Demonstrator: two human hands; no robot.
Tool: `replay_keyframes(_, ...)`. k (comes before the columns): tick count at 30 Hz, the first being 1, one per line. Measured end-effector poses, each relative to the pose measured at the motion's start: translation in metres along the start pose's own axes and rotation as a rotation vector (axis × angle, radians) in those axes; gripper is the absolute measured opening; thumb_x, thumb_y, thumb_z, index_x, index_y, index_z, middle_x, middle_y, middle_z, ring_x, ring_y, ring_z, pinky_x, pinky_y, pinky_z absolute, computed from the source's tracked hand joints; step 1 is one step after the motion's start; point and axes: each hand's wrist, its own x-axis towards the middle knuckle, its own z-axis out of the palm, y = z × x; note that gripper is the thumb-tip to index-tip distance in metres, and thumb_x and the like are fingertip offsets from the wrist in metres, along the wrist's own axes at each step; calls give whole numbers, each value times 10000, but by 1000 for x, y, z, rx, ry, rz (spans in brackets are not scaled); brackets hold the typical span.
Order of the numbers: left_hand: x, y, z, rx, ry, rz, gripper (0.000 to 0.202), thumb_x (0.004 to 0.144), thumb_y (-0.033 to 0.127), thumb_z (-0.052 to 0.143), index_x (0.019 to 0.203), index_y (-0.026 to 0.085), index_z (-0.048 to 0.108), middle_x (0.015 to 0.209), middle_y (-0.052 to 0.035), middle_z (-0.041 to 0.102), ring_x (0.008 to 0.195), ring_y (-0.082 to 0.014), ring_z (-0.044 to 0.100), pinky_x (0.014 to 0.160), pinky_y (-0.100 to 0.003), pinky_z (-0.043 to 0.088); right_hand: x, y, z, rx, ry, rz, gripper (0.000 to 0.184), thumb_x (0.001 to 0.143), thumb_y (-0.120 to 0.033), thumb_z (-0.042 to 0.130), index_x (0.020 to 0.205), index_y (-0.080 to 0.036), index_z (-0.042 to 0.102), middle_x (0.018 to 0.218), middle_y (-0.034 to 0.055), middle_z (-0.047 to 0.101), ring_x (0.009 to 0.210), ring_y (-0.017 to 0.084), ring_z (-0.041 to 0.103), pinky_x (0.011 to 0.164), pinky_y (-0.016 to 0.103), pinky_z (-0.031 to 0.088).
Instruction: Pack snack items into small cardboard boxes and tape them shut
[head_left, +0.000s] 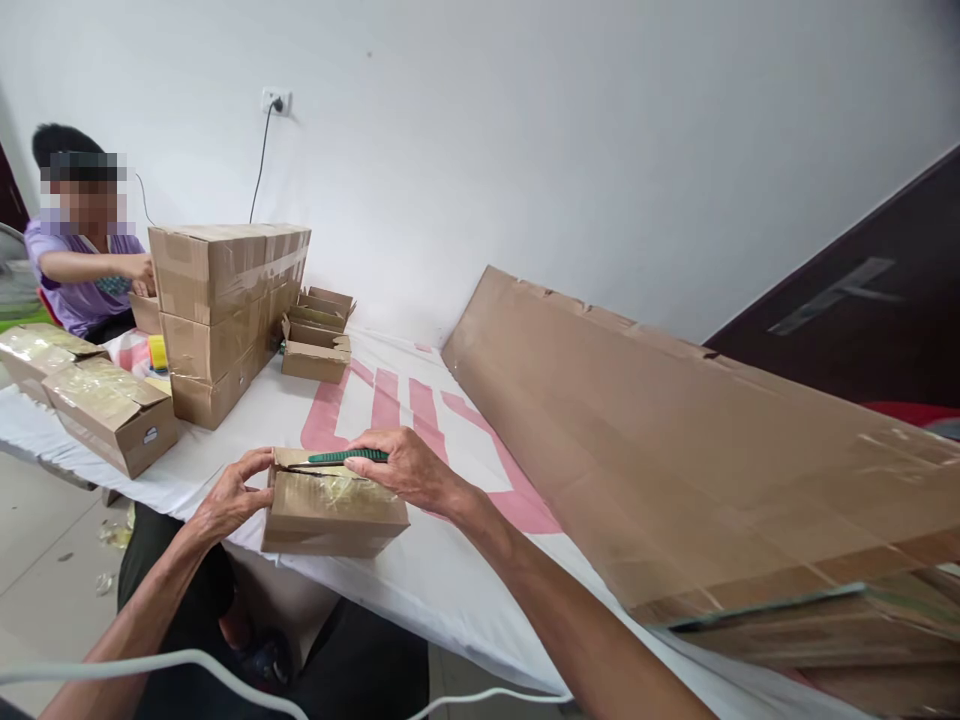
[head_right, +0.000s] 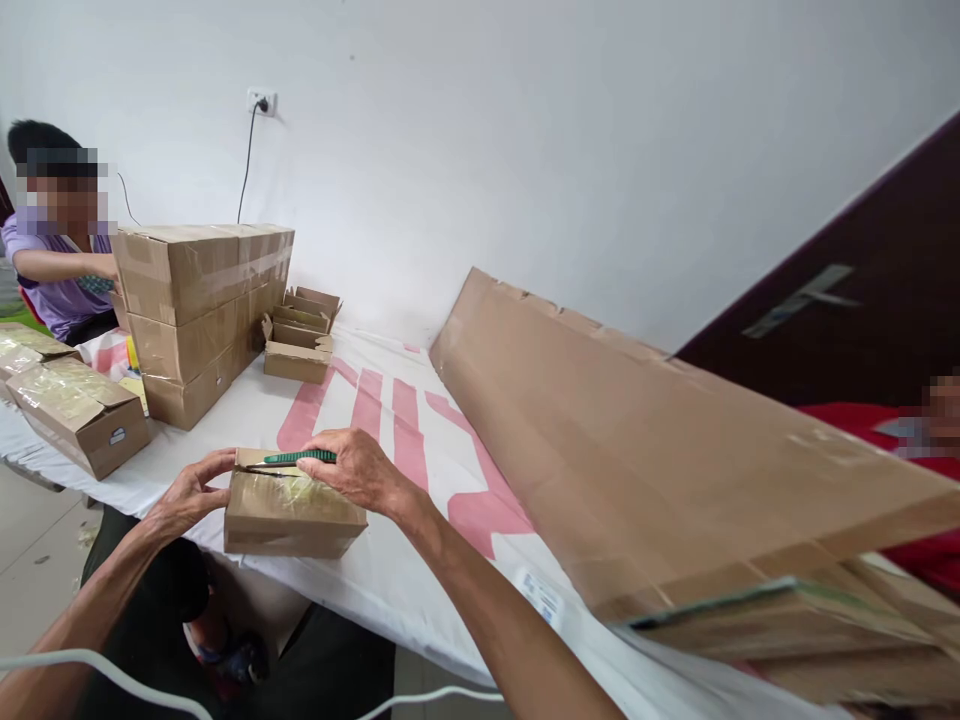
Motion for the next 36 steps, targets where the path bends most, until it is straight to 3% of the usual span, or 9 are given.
replay_keyframes(7,0,3,0,6,3,-34,456,767,393,796,1202,257,808,1474,-108,644,1398,-353,561,953,-374,613,22,-15,-5,-276,-160,21,231,930,-262,607,780,-190,767,694,-3,668,634,118,476,612,271,281)
replay_keyframes(12,5,-9,-6,61,26,-49,496,750,411,784,1221,257,794,1516,-110,611,1431,-365,539,936,-378,622,18,-7,-23,-397,-228,45,261,924,-271,603,715,-206,745,639,-20,615,590,108,389,592,295,225)
replay_keyframes(18,12,-15,-13,158,23,-67,513,749,453,752,1222,259,791,1526,-125,603,1451,-387,521,948,-412,621,-23,26,-62,-394,-131,138,299,913,-354,628,663,-253,756,539,-33,570,547,125,390,582,296,257)
replay_keyframes(23,10,-11,-18,118,-10,-44,522,773,455,760,1262,274,772,1650,-120,478,1499,-398,468,1007,-446,599,-71,71,-82,-198,110,245,276,878,-450,633,795,-229,778,698,-6,685,636,163,545,626,282,402)
replay_keyframes(26,9,-7,-22,99,-95,-14,579,816,513,763,1356,307,724,1717,-103,381,1540,-403,409,1092,-489,544,-102,112,-47,-114,315,281,402,956,-503,510,1040,-199,760,937,47,752,839,217,660,781,329,504)
replay_keyframes(28,10,-3,-23,126,-164,-34,722,796,578,785,1457,320,651,1725,-114,361,1551,-417,383,1113,-517,522,-122,140,-2,-113,407,361,429,967,-481,458,1137,-184,717,1024,85,752,918,249,689,828,367,534)
replay_keyframes(32,13,3,-24,234,-258,-77,1171,615,602,917,1634,321,415,1738,-160,290,1530,-449,383,1108,-564,512,-153,184,85,-271,470,486,380,966,-419,438,1129,-187,691,1047,132,731,1023,313,681,914,448,543)
replay_keyframes(34,13,5,-23,275,-276,-69,1291,573,576,948,1672,314,324,1729,-180,284,1521,-455,383,1105,-581,509,-157,193,103,-287,458,481,356,969,-399,457,1145,-188,684,1081,146,729,1058,324,668,958,474,533)
replay_keyframes(36,12,7,-23,302,-290,-45,1322,583,547,954,1689,326,265,1712,-180,305,1510,-448,393,1110,-591,505,-151,189,101,-283,470,458,335,975,-396,480,1144,-192,686,1096,150,727,1077,328,655,985,487,523)
